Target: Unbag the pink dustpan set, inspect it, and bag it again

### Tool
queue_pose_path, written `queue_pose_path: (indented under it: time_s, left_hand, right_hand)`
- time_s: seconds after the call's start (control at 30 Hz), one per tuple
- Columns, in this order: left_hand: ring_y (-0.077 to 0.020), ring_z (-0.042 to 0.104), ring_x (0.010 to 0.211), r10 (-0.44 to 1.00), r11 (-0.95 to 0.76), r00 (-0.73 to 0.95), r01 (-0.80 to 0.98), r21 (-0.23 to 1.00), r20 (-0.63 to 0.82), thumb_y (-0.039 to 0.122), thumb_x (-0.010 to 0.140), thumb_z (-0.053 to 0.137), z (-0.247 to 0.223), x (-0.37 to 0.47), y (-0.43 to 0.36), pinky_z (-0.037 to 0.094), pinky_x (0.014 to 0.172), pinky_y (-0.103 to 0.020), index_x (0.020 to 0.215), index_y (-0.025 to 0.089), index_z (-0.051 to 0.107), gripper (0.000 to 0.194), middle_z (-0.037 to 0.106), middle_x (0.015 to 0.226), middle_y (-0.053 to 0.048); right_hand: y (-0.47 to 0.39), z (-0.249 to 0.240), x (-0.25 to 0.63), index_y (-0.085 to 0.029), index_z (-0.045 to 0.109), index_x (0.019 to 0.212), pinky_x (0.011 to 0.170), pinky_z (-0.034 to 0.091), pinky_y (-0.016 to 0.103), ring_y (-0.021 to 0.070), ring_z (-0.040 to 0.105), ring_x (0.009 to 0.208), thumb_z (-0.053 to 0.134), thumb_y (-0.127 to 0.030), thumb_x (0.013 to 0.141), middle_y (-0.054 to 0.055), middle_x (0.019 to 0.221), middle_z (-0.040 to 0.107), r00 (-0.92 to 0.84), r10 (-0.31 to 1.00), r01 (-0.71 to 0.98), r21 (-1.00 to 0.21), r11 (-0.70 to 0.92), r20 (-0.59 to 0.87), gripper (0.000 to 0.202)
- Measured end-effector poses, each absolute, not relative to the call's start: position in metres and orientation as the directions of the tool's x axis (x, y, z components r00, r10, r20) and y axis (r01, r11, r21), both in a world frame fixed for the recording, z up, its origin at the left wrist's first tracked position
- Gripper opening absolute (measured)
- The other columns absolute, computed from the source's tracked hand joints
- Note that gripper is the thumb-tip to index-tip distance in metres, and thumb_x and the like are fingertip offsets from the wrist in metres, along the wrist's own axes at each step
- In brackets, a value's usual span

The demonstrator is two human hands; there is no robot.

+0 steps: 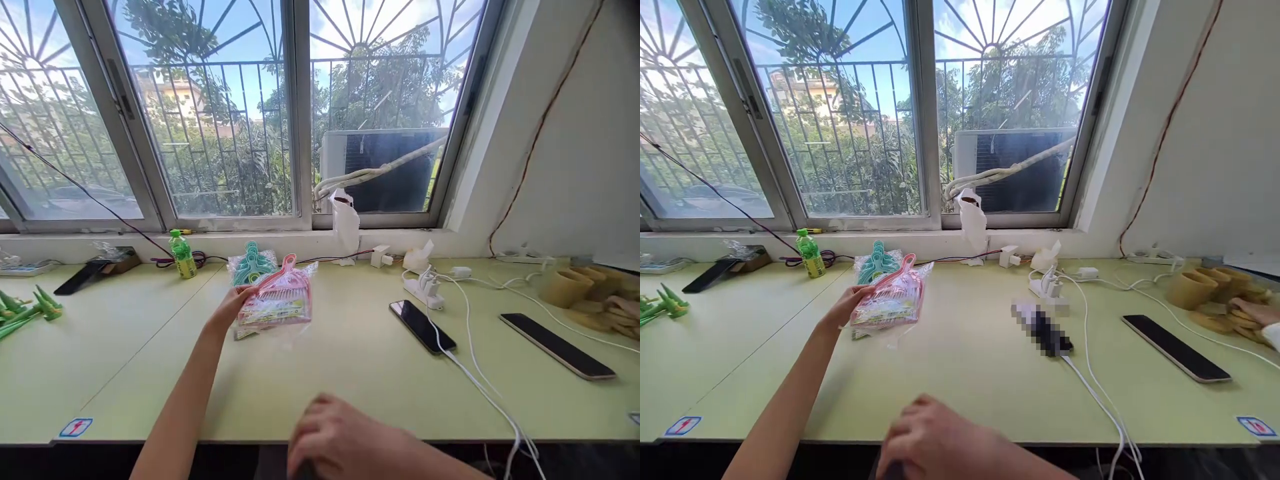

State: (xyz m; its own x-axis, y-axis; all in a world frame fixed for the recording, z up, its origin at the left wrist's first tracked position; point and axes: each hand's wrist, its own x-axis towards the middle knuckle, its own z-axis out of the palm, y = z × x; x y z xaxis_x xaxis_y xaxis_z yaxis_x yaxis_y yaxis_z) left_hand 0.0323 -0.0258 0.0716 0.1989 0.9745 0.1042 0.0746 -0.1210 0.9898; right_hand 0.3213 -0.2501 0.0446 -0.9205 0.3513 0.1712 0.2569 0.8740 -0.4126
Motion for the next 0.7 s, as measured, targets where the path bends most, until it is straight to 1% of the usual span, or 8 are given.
queue_pose_path:
  time_s: [0.07,0.13,0.2,0.3,0.4,0.47,0.6,0.7]
  left_hand:
    - [-0.0121,0.053,0.054,0.969,-0.174,0.192,0.083,0.981,0.155,0.051,0.065,0.075,0.075,0.062,-0.018,0.038,0.050,-0.022,0.091,0.011,0.068,0.048,0.063,0.065,-0.001]
    - [-0.0115,0.054,0.055,0.962,-0.244,0.138,0.058,0.968,0.234,0.049,0.064,0.077,0.070,0.100,-0.014,0.039,0.050,-0.021,0.109,0.010,0.063,0.061,0.063,0.066,0.000]
    - [-0.0116,0.054,0.052,0.961,-0.265,0.086,0.003,0.964,0.263,0.047,0.064,0.078,0.057,0.142,-0.014,0.041,0.050,-0.021,0.134,0.011,0.044,0.085,0.062,0.060,0.003]
    - [-0.0133,0.059,0.053,0.967,-0.207,0.127,-0.124,0.970,0.222,0.042,0.071,0.075,0.026,0.192,-0.014,0.046,0.054,-0.023,0.148,0.013,0.013,0.104,0.064,0.062,0.004]
    - [-0.0132,0.059,0.050,0.987,-0.109,0.098,-0.189,0.976,0.129,0.034,0.076,0.072,0.001,0.210,-0.009,0.049,0.056,-0.026,0.148,0.012,-0.007,0.110,0.063,0.059,0.006]
    - [-0.0139,0.061,0.052,0.992,-0.062,0.092,-0.225,0.972,0.085,0.031,0.075,0.073,-0.008,0.206,-0.007,0.052,0.059,-0.028,0.148,0.011,-0.006,0.109,0.063,0.061,0.005]
    - [-0.0170,0.067,0.070,0.973,-0.032,0.213,-0.247,0.969,0.087,0.030,0.066,0.078,-0.010,0.187,-0.011,0.056,0.075,-0.033,0.124,0.014,0.048,0.068,0.070,0.080,-0.005]
    - [-0.0202,0.068,0.083,0.957,-0.042,0.268,-0.252,0.967,0.112,0.031,0.062,0.077,-0.008,0.182,-0.016,0.054,0.085,-0.034,0.087,0.014,0.062,0.034,0.071,0.087,-0.010]
  right_hand:
    - [-0.214,0.050,0.331,-0.027,0.055,0.127,0.107,0.037,0.037,0.0171,0.051,0.122,0.046,-0.010,0.090,0.005,0.133,0.057,-0.782,0.430,0.458,-0.052,0.888,0.451,0.042]
    - [-0.181,0.047,0.341,-0.027,0.055,0.125,0.111,0.031,0.036,0.0158,0.048,0.125,0.050,-0.009,0.089,0.003,0.132,0.058,-0.712,0.273,0.564,0.295,0.772,0.647,0.040]
    - [-0.155,0.036,0.349,-0.032,0.056,0.122,0.113,0.026,0.033,0.0127,0.044,0.127,0.055,-0.015,0.090,-0.003,0.132,0.058,-0.783,0.059,0.505,0.578,0.641,0.619,0.036]
    - [-0.129,0.013,0.354,-0.033,0.059,0.118,0.113,0.026,0.036,0.0147,0.040,0.128,0.057,-0.023,0.090,-0.006,0.135,0.055,-0.790,-0.052,0.507,0.698,0.506,0.611,0.030]
    - [-0.113,-0.003,0.359,-0.030,0.055,0.126,0.111,0.027,0.038,0.0174,0.040,0.128,0.056,-0.023,0.090,-0.004,0.139,0.052,-0.799,0.085,0.551,0.670,0.498,0.595,0.037]
    - [-0.107,-0.006,0.365,-0.026,0.051,0.131,0.108,0.029,0.038,0.0192,0.043,0.126,0.056,-0.027,0.090,0.002,0.137,0.053,-0.737,0.213,0.638,0.556,0.533,0.641,0.040]
    - [-0.105,0.001,0.377,-0.020,0.051,0.124,0.100,0.031,0.037,0.0198,0.052,0.113,0.047,-0.025,0.095,0.009,0.122,0.061,-0.441,0.464,0.810,0.119,0.574,0.768,0.030]
    - [-0.102,0.001,0.382,-0.020,0.057,0.104,0.095,0.030,0.039,0.0212,0.056,0.098,0.040,-0.026,0.097,0.008,0.103,0.065,-0.179,0.565,0.879,-0.128,0.460,0.805,0.019]
